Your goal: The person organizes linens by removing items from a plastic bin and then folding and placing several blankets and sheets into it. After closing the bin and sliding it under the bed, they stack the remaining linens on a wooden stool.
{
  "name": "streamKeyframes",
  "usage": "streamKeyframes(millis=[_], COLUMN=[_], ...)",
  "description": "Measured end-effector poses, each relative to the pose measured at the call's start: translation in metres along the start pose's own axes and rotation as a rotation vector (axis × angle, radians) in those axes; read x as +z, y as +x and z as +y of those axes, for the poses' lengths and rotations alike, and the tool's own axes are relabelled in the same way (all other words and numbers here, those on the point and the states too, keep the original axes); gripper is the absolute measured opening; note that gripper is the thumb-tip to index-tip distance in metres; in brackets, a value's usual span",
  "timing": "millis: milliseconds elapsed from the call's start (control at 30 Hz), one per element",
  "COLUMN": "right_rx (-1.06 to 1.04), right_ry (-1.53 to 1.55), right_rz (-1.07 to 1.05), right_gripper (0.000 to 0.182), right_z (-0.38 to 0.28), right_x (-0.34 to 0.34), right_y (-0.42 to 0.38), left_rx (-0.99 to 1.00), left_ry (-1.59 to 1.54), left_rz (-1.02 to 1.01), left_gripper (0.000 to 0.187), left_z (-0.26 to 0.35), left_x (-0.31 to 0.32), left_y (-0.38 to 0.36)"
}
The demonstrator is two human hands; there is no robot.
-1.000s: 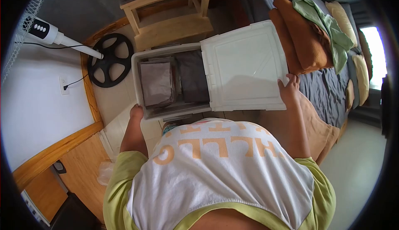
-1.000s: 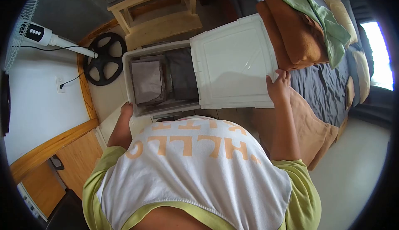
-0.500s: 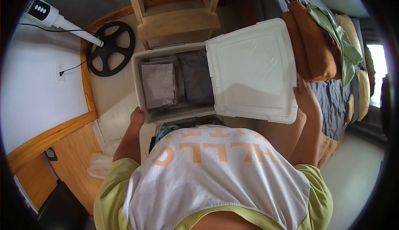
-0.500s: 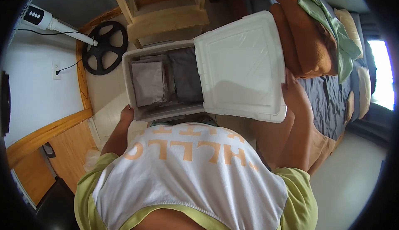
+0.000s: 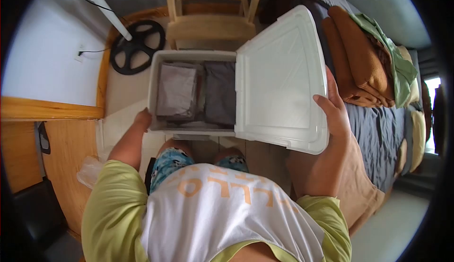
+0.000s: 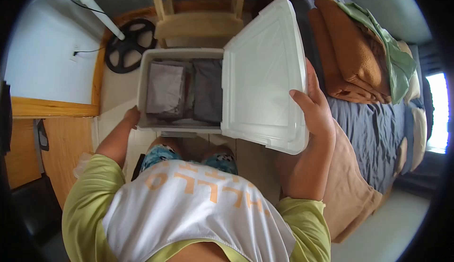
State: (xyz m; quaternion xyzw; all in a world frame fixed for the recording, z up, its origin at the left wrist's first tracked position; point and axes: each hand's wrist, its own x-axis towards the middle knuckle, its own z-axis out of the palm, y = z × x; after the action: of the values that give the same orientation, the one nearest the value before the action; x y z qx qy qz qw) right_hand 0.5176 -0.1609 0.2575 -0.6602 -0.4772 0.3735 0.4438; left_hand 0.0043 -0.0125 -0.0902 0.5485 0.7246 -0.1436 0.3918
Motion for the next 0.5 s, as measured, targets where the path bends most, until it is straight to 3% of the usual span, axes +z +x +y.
streamKeyframes(millis=[67,133,200,233,500], right_rx=[0.102,0.032,0.007,0.015,0.014], right_ry=[0.315,0.35,0.305,0.258,0.23], right_rz=[0.017,0.027,0.039,0.05,0.062], right_gripper=[0.078,0.077,0.076,0.076,0.081], right_z=[-0.001,0.01,0.012,0.009,-0.015], right_x=[0.004,0.002,0.002,0.005,0.061], right_y=[-0.003,-0.002,-0.003,-0.004,0.0], left_rx=[-0.025,0.028,0.101,0.084,0.155], left_ry=[0.071,0.22,0.401,0.398,0.459], left_rz=[0.063,0.128,0.211,0.192,0.201], left_gripper=[0.046,0.05,0.051,0.052,0.052], left_z=[0.0,-0.003,-0.013,0.004,0.014], left_x=[0.008,0.014,0.02,0.008,-0.003], left_y=[0.003,0.008,0.023,-0.008,-0.042])
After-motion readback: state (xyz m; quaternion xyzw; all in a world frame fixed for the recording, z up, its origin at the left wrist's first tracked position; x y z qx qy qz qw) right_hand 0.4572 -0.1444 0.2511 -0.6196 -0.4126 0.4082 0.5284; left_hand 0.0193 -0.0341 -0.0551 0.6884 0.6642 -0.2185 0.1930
